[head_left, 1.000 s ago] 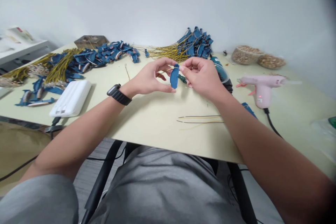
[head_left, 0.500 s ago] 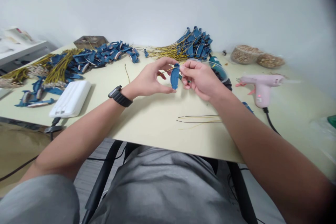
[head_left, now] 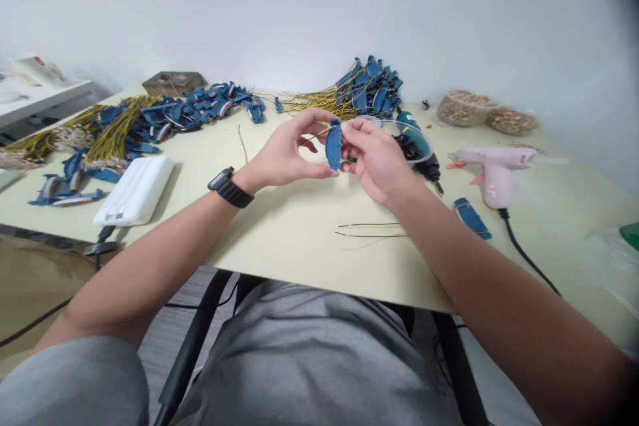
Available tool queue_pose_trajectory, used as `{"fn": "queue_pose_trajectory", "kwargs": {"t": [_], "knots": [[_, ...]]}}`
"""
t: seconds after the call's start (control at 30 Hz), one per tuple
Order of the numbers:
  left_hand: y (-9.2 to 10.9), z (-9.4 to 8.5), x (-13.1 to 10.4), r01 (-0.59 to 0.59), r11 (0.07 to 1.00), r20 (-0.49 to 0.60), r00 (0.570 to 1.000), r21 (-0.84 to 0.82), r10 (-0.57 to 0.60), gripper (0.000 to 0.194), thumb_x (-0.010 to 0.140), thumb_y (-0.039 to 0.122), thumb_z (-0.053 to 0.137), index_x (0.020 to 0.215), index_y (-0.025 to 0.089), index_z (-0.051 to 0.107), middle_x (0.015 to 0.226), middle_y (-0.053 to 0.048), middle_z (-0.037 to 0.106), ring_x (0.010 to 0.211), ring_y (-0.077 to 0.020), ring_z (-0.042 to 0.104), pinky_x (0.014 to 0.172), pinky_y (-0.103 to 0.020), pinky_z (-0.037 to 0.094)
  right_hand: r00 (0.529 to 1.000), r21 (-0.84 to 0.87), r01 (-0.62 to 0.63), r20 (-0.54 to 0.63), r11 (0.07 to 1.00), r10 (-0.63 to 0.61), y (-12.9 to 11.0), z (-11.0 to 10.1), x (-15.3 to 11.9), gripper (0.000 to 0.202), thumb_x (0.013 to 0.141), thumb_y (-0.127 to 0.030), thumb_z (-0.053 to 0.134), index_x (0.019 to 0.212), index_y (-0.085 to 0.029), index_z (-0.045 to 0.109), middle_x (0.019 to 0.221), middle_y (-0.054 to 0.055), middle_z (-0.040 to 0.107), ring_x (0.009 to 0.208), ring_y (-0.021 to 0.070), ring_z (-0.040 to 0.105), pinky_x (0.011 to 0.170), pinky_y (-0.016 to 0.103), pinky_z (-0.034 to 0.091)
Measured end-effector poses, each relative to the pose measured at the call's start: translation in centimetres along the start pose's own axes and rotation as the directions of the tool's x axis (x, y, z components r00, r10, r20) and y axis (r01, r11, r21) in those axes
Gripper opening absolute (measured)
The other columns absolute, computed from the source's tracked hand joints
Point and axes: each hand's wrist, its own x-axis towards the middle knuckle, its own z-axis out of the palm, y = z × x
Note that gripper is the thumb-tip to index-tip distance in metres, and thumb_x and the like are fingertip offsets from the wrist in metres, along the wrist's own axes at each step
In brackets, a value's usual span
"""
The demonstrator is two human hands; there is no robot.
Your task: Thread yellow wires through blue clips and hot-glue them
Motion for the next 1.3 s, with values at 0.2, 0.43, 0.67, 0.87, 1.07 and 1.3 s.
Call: {"fn": "queue_pose_trajectory", "kwargs": {"t": [0.2, 0.43, 0.67, 0.87, 1.07, 1.3], "knots": [[0.0, 0.4, -0.2, -0.032, 0.981, -0.045, 0.998, 0.190, 0.041, 0.088, 0.063, 0.063, 0.110, 0.133, 0.025, 0.071, 0.114, -0.006, 0.078, 0.100, -0.0221, 0.075, 0.083, -0.037, 0.062, 0.968, -0.115, 0.203, -0.128, 0.972, -0.217, 1.8, 0.6, 0.4, 0.020, 0.104, -0.018, 0.075, 0.088, -0.024, 0.063, 0.087, -0.001, 0.069, 0.074, 0.0133, 0.068, 0.061, 0.025, 0.052], [-0.7, 1.3, -0.5, -0.051, 0.941, -0.066, 0.995, 0.335, 0.078, 0.079, 0.071, 0.060, 0.105, 0.130, 0.025, 0.064, 0.110, -0.004, 0.075, 0.093, -0.0217, 0.071, 0.081, -0.040, 0.060, 0.934, -0.238, 0.313, -0.099, 0.919, -0.344, 3.3, 0.0, 1.4, 0.012, 0.099, -0.015, 0.077, 0.093, -0.023, 0.071, 0.094, 0.002, 0.075, 0.087, 0.0167, 0.073, 0.069, 0.030, 0.061], [-1.5, 2.9, -0.7, -0.010, 0.957, -0.143, 0.988, 0.289, 0.053, 0.065, 0.078, 0.051, 0.101, 0.123, 0.026, 0.061, 0.103, -0.004, 0.072, 0.093, -0.0247, 0.071, 0.084, -0.044, 0.059, 0.889, -0.349, 0.436, 0.023, 0.830, -0.457, 5.2, -0.5, 2.2, 0.024, 0.096, -0.009, 0.078, 0.108, -0.027, 0.067, 0.105, 0.002, 0.076, 0.097, 0.0204, 0.080, 0.082, 0.037, 0.072], [-0.2, 2.0, -0.4, 0.089, 0.995, -0.120, 0.989, 0.053, -0.082, 0.060, 0.078, 0.048, 0.105, 0.120, 0.025, 0.069, 0.109, -0.006, 0.080, 0.101, -0.0247, 0.076, 0.093, -0.041, 0.059, 0.839, -0.549, 0.475, 0.045, 0.688, -0.543, 4.7, -1.3, 2.2, 0.013, 0.104, -0.022, 0.077, 0.111, -0.028, 0.068, 0.118, 0.005, 0.077, 0.109, 0.0241, 0.079, 0.093, 0.042, 0.073], [0.4, 1.2, -0.1, 0.200, 0.970, -0.090, 0.973, -0.140, -0.213, 0.050, 0.099, 0.070, 0.087, 0.098, 0.021, 0.077, 0.089, -0.007, 0.084, 0.086, -0.0212, 0.080, 0.083, -0.035, 0.061, 0.810, -0.614, 0.515, 0.120, 0.598, -0.574, 3.7, -1.6, 1.6, 0.012, 0.106, -0.026, 0.076, 0.116, -0.031, 0.072, 0.123, 0.006, 0.079, 0.111, 0.0270, 0.079, 0.102, 0.047, 0.071], [1.0, 2.0, 0.1, 0.203, 0.959, -0.077, 0.972, -0.200, -0.222, 0.067, 0.095, 0.086, 0.081, 0.086, 0.020, 0.080, 0.082, -0.008, 0.083, 0.081, -0.0200, 0.080, 0.081, -0.033, 0.063, 0.720, -0.657, 0.620, 0.260, 0.428, -0.644, 3.7, -2.1, 1.5, 0.018, 0.108, -0.018, 0.066, 0.119, -0.030, 0.073, 0.125, 0.009, 0.081, 0.114, 0.0290, 0.077, 0.115, 0.051, 0.064]]}}
